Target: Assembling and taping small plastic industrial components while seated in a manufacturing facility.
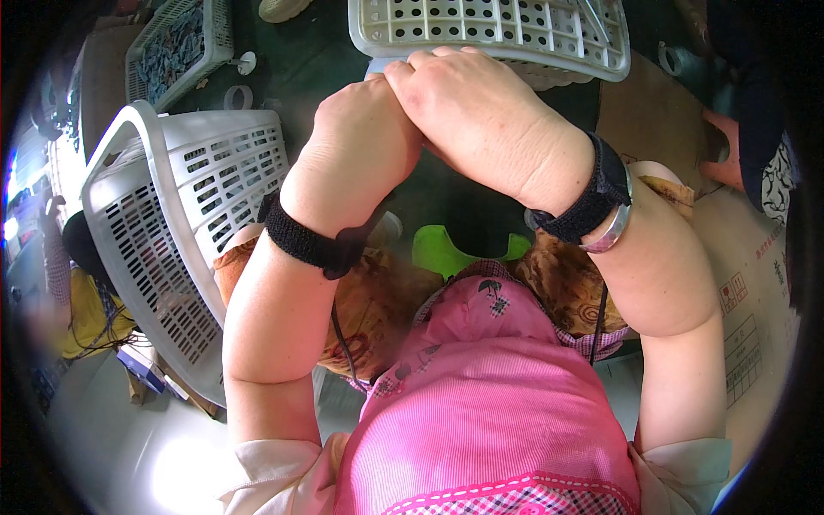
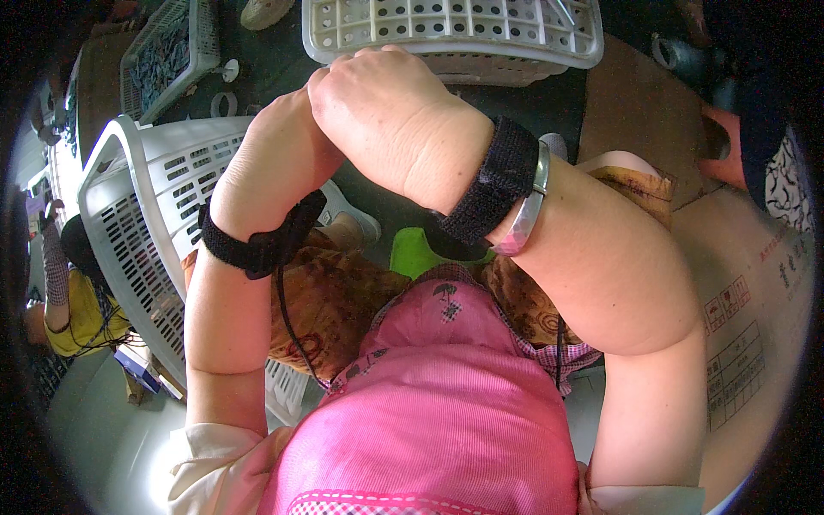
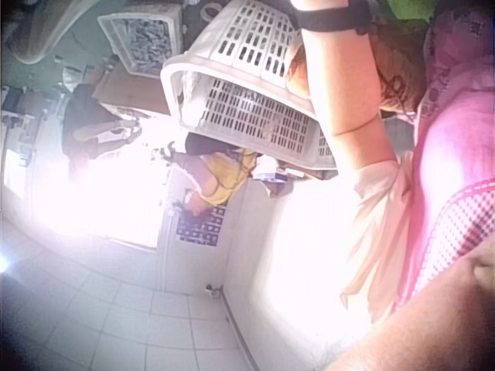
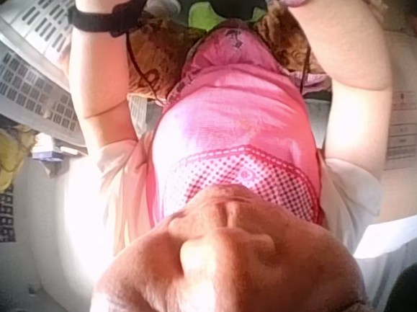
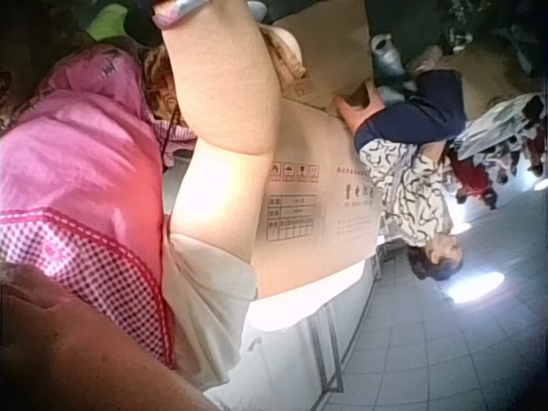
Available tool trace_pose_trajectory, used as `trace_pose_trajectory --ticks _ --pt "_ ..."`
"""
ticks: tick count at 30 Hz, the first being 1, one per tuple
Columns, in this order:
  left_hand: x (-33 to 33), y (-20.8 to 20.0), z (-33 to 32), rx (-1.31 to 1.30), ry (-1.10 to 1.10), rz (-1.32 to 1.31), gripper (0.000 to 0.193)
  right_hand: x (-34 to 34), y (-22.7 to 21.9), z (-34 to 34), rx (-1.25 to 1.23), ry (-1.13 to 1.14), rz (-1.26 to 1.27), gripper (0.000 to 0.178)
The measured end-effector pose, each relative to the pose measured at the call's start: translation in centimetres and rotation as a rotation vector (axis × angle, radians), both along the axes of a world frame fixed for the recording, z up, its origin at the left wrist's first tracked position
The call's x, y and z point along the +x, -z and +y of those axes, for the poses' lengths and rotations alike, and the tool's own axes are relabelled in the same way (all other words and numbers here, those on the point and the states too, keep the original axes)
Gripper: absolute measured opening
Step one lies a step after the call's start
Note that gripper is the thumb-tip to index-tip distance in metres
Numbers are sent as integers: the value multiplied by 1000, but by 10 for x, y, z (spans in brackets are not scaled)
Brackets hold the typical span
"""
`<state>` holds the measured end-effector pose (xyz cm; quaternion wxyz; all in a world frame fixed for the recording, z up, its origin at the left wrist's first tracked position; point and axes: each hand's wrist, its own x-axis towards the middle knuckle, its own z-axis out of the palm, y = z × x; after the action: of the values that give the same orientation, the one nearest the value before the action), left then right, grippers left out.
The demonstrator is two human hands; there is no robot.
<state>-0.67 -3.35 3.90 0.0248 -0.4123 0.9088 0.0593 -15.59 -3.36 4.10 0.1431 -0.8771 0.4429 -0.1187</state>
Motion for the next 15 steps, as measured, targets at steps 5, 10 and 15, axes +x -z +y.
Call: trace_pose_trajectory --ticks 5,10,15 --pt "1 1 1 -11 5 17 6 -1 -1 0 5 -1 0 22" --pt "1 -1 1 -11 -9 3 7 0 -2 0 5 -1 5 23" --pt "-1 -1 0 88 -66 3 10 -1 -2 0 11 -7 -3 23"
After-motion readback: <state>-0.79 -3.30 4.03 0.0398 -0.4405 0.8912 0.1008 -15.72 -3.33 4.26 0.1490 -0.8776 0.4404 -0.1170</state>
